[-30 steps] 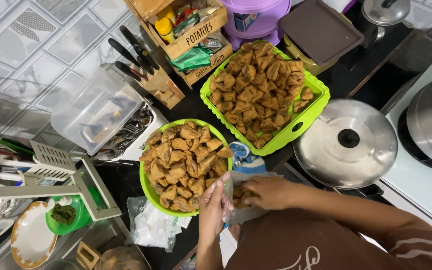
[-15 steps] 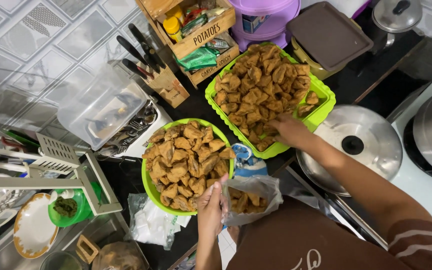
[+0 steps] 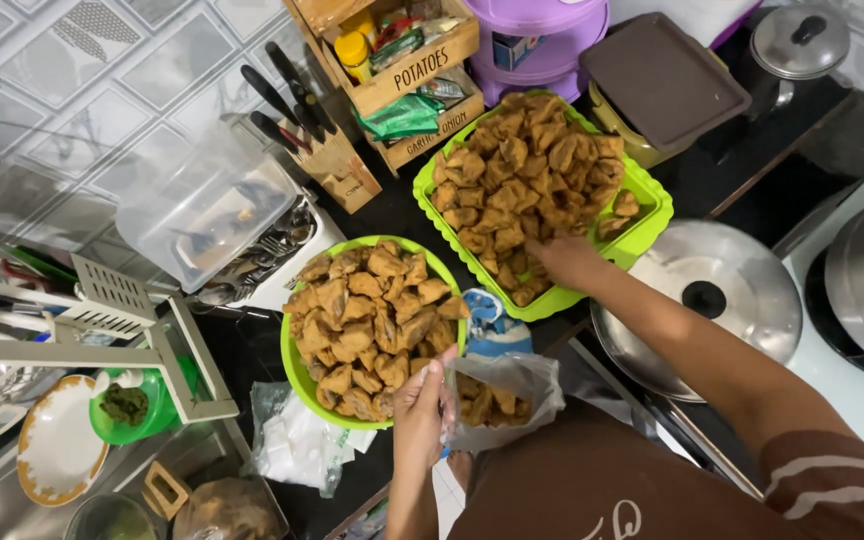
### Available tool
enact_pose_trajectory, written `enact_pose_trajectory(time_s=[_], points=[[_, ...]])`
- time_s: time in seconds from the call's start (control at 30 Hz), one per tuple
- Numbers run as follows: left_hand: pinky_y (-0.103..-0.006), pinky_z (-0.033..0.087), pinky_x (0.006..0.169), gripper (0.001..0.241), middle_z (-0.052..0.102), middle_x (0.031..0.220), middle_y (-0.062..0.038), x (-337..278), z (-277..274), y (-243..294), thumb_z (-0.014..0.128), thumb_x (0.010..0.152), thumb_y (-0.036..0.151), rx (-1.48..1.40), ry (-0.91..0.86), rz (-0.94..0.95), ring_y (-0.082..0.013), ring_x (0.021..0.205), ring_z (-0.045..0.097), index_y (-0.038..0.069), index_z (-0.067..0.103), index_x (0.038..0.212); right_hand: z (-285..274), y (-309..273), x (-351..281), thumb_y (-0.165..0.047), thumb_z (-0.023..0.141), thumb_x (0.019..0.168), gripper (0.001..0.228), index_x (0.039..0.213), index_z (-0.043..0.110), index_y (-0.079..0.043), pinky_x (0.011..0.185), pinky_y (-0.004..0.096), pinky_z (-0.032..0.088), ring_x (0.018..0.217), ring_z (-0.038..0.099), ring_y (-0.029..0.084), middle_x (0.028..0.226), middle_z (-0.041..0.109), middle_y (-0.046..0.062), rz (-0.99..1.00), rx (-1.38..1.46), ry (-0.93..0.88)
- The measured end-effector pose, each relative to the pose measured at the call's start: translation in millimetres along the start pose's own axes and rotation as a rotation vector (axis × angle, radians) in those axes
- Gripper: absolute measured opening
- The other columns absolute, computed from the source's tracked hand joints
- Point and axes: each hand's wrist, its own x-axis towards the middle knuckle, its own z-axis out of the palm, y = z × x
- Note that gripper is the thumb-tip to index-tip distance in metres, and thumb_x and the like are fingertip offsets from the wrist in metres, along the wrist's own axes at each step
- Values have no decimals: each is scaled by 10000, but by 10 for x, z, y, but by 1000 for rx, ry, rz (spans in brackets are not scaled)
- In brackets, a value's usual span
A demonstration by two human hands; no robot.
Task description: The person picks up cooked food items from large bowls and places them into small plastic bags.
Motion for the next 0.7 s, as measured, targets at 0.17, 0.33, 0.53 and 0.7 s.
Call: enact_pose_trajectory(time_s=[0.17, 0.33, 0.53, 0.7], points=[[-230, 289, 307, 513, 506, 448, -31, -31, -23, 45, 541, 1008, 362, -26, 0, -29, -87, 296, 357, -17, 732, 1295, -603, -3, -358, -262, 719, 902, 669, 1499, 417, -235, 673, 337, 498, 834, 640, 219, 972, 675, 59, 89, 313, -108], [-233, 280, 297, 516, 504, 437, -34, -5, -23, 53, 539, 1012, 335, -36, 8, -50, -94, 286, 343, -17, 697, 1353, -678, 270, -461, -424, 719, 835, 466, 1260, 604, -271, 895, 377, 458, 1133, 648, 240, 1245, 676, 49, 99, 636, -13], [-239, 306, 319, 495, 494, 440, -33, 32, -23, 35, 549, 1008, 336, -21, 20, -55, -101, 305, 357, -2, 719, 1328, -336, 445, -460, 14, 738, 843, 419, 1232, 611, -78, 819, 434, 624, 929, 714, 322, 1153, 697, 144, 280, 1883, 169], [-255, 268, 285, 493, 764, 755, -199, 81, -24, 17, 541, 1022, 340, -1, 9, -60, -128, 272, 353, -82, 774, 916, -76, 238, -646, -76, 602, 1033, 362, 1352, 464, 26, 879, 421, 652, 1138, 648, 406, 1295, 542, 291, -732, 2629, -410]])
